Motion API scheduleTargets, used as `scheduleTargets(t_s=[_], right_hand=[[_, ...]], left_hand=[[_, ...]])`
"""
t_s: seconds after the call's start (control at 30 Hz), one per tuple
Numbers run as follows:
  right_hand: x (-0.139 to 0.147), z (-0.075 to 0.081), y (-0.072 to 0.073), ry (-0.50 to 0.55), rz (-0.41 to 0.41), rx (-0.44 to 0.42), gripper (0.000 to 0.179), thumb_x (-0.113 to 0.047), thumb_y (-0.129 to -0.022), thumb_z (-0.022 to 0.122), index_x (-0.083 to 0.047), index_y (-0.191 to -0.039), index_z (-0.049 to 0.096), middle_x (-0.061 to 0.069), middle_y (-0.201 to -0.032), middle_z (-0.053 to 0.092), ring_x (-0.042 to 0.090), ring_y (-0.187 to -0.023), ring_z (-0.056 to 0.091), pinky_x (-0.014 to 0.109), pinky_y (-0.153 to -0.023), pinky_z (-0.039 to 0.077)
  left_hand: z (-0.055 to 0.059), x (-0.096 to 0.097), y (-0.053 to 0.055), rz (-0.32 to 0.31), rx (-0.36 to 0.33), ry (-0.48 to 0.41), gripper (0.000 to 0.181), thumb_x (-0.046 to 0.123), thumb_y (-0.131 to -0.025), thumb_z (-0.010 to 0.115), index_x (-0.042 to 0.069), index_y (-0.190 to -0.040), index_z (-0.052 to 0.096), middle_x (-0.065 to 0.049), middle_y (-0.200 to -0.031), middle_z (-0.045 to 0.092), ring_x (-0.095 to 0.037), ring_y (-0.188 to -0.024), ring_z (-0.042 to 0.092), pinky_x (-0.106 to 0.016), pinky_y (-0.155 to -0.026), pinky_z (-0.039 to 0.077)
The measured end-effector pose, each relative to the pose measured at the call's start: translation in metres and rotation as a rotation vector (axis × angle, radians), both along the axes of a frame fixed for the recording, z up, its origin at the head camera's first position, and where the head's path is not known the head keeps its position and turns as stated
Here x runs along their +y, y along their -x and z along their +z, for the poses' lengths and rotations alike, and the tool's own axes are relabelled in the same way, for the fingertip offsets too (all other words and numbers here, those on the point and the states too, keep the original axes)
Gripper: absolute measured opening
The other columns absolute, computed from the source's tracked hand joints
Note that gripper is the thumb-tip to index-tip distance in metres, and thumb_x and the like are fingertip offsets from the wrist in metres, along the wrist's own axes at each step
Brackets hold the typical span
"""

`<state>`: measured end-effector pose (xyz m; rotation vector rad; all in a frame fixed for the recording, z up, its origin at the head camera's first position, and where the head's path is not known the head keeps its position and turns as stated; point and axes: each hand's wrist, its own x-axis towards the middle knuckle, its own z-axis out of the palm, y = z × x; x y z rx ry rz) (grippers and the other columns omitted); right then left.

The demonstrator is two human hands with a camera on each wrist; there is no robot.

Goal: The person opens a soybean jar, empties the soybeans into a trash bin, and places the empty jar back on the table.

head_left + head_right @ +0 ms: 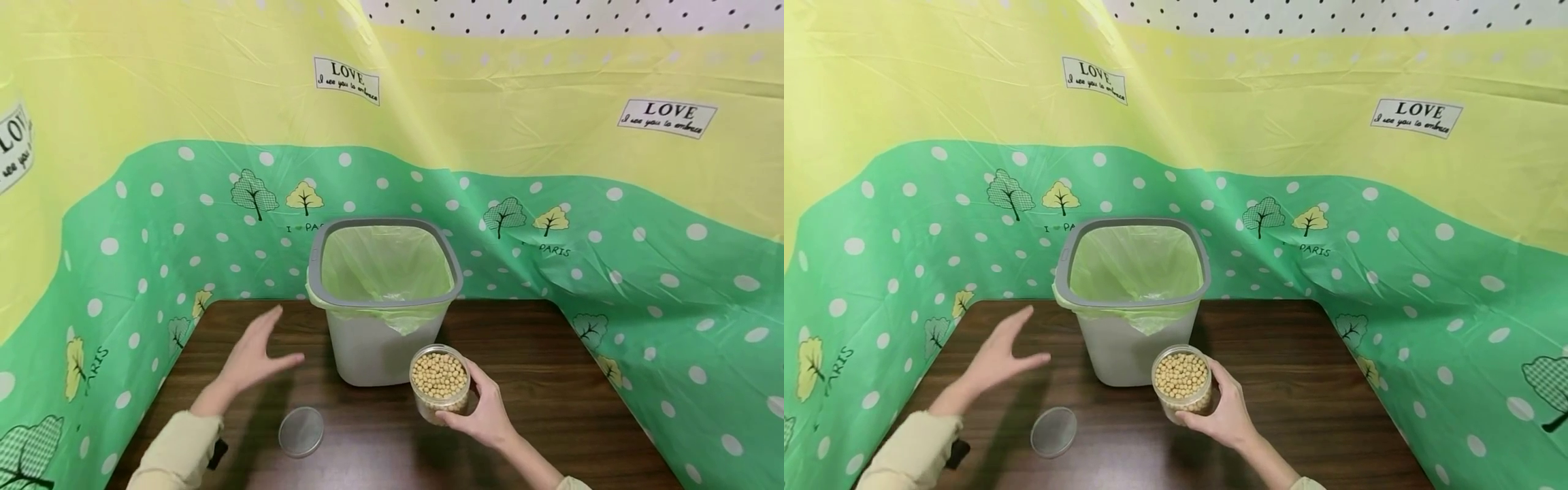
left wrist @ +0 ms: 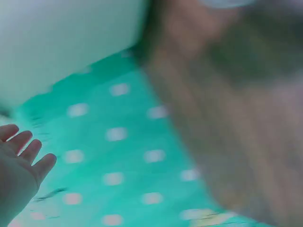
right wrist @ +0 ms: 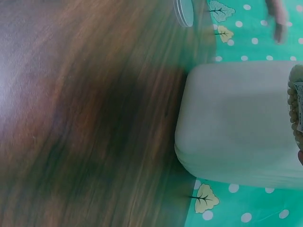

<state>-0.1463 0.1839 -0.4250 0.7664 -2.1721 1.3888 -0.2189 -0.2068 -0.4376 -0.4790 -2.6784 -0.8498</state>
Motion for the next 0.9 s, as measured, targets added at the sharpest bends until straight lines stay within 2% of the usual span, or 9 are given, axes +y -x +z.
scheduleTargets(t_s=[0.1,0.17,0.23,0.3,0.37,0.5,0.73,0.9], right_hand=[[0.002,0.003,0.001,-0.009,-0.005,-0.001,0.076,-0.002,-0.051,0.083,0.015,-0.117,0.049,0.027,-0.104,0.058,-0.001,-0.098,0.054,0.008,-0.080,0.043],[0.003,0.005,0.001,-0.013,-0.006,0.003,0.077,-0.001,-0.050,0.083,0.016,-0.117,0.048,0.028,-0.104,0.058,-0.002,-0.099,0.053,0.008,-0.080,0.043],[0.005,0.006,0.001,-0.017,-0.010,0.011,0.078,-0.001,-0.050,0.083,0.016,-0.117,0.048,0.028,-0.104,0.058,-0.002,-0.099,0.053,0.008,-0.079,0.043],[0.007,0.008,0.001,-0.020,-0.014,0.016,0.078,0.000,-0.049,0.083,0.016,-0.117,0.048,0.028,-0.104,0.058,-0.002,-0.098,0.054,0.008,-0.078,0.043],[0.008,0.010,0.001,-0.025,-0.017,0.020,0.077,0.000,-0.049,0.083,0.015,-0.117,0.049,0.027,-0.103,0.058,-0.002,-0.097,0.054,0.008,-0.078,0.043],[0.010,0.014,0.002,-0.027,-0.019,0.030,0.077,-0.001,-0.049,0.083,0.015,-0.116,0.049,0.026,-0.103,0.058,-0.002,-0.097,0.053,0.008,-0.078,0.043],[0.015,0.020,0.005,-0.036,-0.021,0.043,0.077,-0.002,-0.049,0.084,0.013,-0.117,0.050,0.023,-0.104,0.059,-0.002,-0.099,0.053,0.008,-0.080,0.043],[0.019,0.036,0.006,-0.050,-0.024,0.055,0.077,0.003,-0.048,0.082,0.016,-0.116,0.048,0.023,-0.105,0.058,-0.004,-0.100,0.052,0.008,-0.082,0.042]], left_hand=[[0.044,0.009,0.007,-0.028,0.049,-0.024,0.094,0.046,-0.073,0.071,0.005,-0.144,0.025,-0.017,-0.146,0.029,-0.036,-0.133,0.025,-0.054,-0.104,0.024],[0.067,0.017,0.009,-0.055,0.080,-0.017,0.092,0.046,-0.075,0.069,0.008,-0.145,0.023,-0.015,-0.148,0.027,-0.034,-0.135,0.023,-0.055,-0.104,0.024],[0.083,0.026,0.011,-0.079,0.095,0.006,0.091,0.048,-0.077,0.067,0.010,-0.146,0.022,-0.012,-0.149,0.025,-0.032,-0.136,0.021,-0.054,-0.105,0.023],[0.092,0.035,0.013,-0.095,0.107,0.043,0.091,0.051,-0.077,0.065,0.008,-0.145,0.023,-0.012,-0.149,0.024,-0.031,-0.136,0.021,-0.053,-0.105,0.024],[0.095,0.041,0.016,-0.097,0.103,0.078,0.091,0.053,-0.078,0.063,0.005,-0.145,0.023,-0.013,-0.149,0.024,-0.031,-0.136,0.021,-0.052,-0.105,0.025],[0.094,0.050,0.021,-0.067,0.063,0.102,0.091,0.052,-0.080,0.060,0.001,-0.144,0.021,-0.016,-0.149,0.022,-0.032,-0.136,0.022,-0.050,-0.106,0.026],[0.090,0.058,0.024,-0.015,0.020,0.075,0.091,0.054,-0.081,0.057,-0.001,-0.144,0.021,-0.016,-0.149,0.022,-0.034,-0.136,0.021,-0.049,-0.107,0.024],[0.090,0.061,0.026,-0.007,0.002,0.051,0.090,0.054,-0.081,0.058,0.000,-0.144,0.022,-0.015,-0.149,0.022,-0.033,-0.136,0.021,-0.049,-0.107,0.024]])
